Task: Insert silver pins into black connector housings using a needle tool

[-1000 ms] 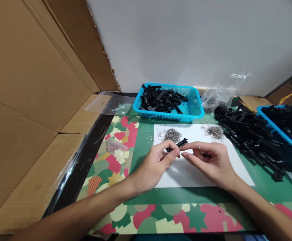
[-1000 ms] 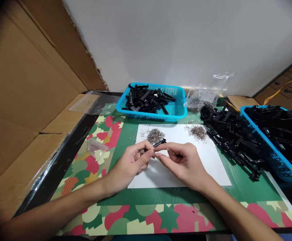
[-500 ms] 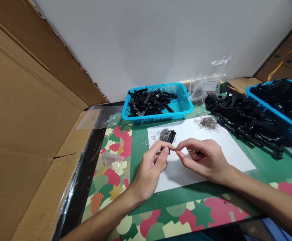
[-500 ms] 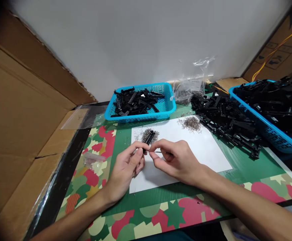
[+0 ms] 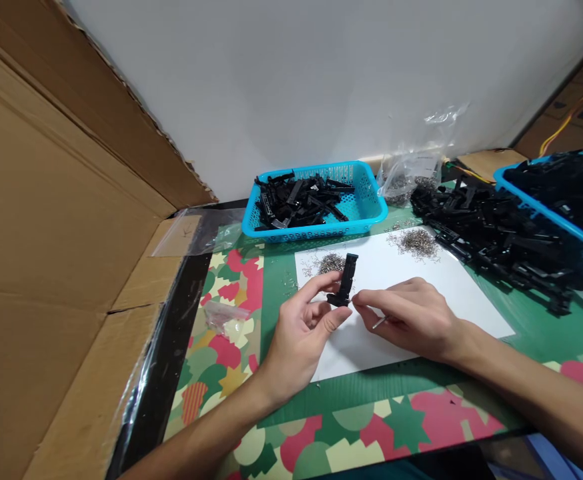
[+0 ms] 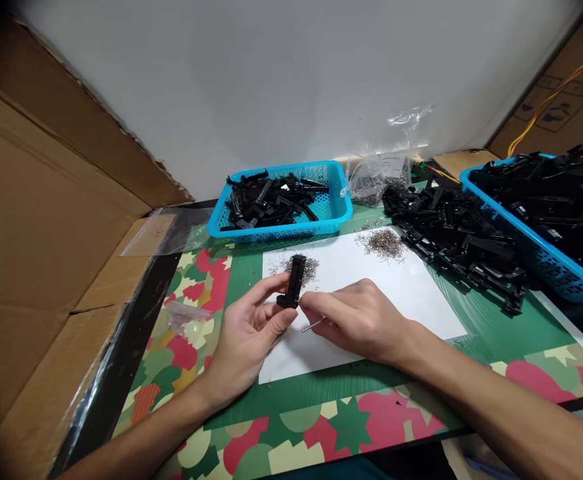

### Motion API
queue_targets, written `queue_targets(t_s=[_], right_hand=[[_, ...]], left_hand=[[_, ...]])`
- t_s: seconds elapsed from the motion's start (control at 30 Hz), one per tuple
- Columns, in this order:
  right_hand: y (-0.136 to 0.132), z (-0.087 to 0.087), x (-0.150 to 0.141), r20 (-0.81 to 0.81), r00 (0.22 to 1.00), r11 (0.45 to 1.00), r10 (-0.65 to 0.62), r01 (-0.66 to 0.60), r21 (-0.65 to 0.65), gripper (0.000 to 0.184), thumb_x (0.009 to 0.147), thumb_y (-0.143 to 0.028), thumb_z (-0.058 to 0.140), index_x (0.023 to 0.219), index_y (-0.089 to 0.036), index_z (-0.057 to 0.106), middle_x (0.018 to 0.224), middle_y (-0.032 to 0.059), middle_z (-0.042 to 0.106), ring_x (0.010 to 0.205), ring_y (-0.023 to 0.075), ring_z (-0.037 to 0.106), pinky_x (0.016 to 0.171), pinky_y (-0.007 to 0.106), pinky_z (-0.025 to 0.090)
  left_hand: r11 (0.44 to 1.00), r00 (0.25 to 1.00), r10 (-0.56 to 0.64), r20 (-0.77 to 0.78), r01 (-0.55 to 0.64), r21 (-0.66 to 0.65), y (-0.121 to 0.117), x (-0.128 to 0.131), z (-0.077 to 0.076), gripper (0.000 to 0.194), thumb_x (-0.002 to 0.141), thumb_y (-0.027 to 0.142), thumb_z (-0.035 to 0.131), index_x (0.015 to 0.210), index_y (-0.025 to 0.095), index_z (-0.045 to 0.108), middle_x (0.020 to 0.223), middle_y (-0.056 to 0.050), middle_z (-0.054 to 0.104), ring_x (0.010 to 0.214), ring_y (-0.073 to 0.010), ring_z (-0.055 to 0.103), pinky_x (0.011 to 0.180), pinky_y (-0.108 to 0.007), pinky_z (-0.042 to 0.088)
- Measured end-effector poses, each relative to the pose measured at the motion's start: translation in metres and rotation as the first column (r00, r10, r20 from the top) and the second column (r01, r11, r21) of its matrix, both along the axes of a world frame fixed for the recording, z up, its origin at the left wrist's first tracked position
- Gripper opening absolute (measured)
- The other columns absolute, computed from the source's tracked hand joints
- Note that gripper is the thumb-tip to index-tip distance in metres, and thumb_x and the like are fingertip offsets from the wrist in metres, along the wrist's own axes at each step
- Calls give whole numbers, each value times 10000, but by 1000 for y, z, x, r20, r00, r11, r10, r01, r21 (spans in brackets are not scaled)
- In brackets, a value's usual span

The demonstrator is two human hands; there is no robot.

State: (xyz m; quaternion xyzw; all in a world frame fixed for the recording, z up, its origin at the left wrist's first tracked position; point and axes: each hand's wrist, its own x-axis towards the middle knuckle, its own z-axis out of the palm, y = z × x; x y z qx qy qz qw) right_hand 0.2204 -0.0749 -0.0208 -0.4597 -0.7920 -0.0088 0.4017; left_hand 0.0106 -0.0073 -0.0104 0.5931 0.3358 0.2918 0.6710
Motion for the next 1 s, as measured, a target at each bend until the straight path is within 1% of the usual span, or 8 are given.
queue_targets(t_s=[0.17, 0.4, 0.5, 0.57, 0.63, 0.67, 0.8, 1.0], right_hand=[[1, 7, 0, 40, 998, 998, 45, -47, 40, 236, 1040, -69, 509, 951, -203, 680, 609, -53, 656, 460, 86, 542, 483, 262, 399], [0, 2, 4, 59, 996, 997, 66, -68, 27, 240, 1075, -122, 523, 922, -194, 693, 629, -23, 659, 485, 114, 537, 490, 301, 383], [0, 2, 5, 66, 994, 996, 82, -84, 32, 231, 1081, -122, 515, 950, -182, 695, 635, -14, 665, 492, 124, 541, 494, 312, 381], [1, 3, 6, 74, 993, 994, 94, -98, 41, 227, 1086, -115, 502, 972, -179, 688, 651, -9, 680, 504, 127, 549, 503, 309, 393], [1, 4, 6, 89, 991, 991, 105, -112, 76, 223, 1086, -92, 488, 991, -167, 676, 657, -4, 687, 503, 131, 541, 502, 313, 396], [1, 4, 6, 92, 990, 988, 111, -120, 101, 214, 1085, -82, 486, 1004, -157, 669, 657, -1, 686, 499, 134, 532, 497, 317, 392], [3, 4, 6, 79, 988, 978, 135, -146, 151, 160, 1081, -57, 495, 1062, -120, 641, 671, 6, 686, 494, 140, 507, 478, 325, 372], [3, 2, 4, 99, 985, 975, 139, -154, 159, 170, 1084, -36, 467, 1090, -100, 625, 657, 7, 665, 493, 144, 486, 477, 330, 358]], left_hand=[[1000, 1000, -7, 16, 7, 17, -1, 0, -1, 433, 948, 350, 849, 1348, 274, 700, 1143, -37, 670, 611, -45, 495, 503, -201, 357], [1000, 1000, -7, -18, 7, 3, 2, 0, 1, 436, 955, 360, 841, 1344, 258, 675, 1147, -47, 695, 530, -24, 453, 449, -216, 313], [1000, 999, -12, -32, 12, 3, 3, 0, 2, 452, 951, 364, 845, 1347, 242, 664, 956, -11, 686, 519, -42, 442, 449, -221, 305], [1000, 999, -23, -32, 23, 4, 3, 0, 2, 453, 958, 362, 839, 1353, 235, 656, 779, 33, 624, 514, -57, 434, 454, -217, 302], [1000, 999, -27, -32, 27, 14, 3, 0, 2, 444, 967, 356, 832, 1355, 234, 657, 724, 49, 589, 520, -62, 436, 458, -210, 303], [999, 999, -22, -31, 23, 27, 3, 0, 2, 436, 968, 352, 831, 1354, 238, 662, 757, 41, 608, 527, -59, 445, 457, -206, 306], [997, 1000, 5, -26, -3, 83, 3, 1, 2, 394, 964, 321, 835, 1327, 265, 693, 1068, -15, 681, 571, -34, 499, 455, -190, 333], [997, 1000, -5, 2, 5, 75, 2, 1, 0, 373, 963, 292, 832, 1312, 267, 705, 1094, -18, 679, 576, -26, 523, 454, -171, 353]])
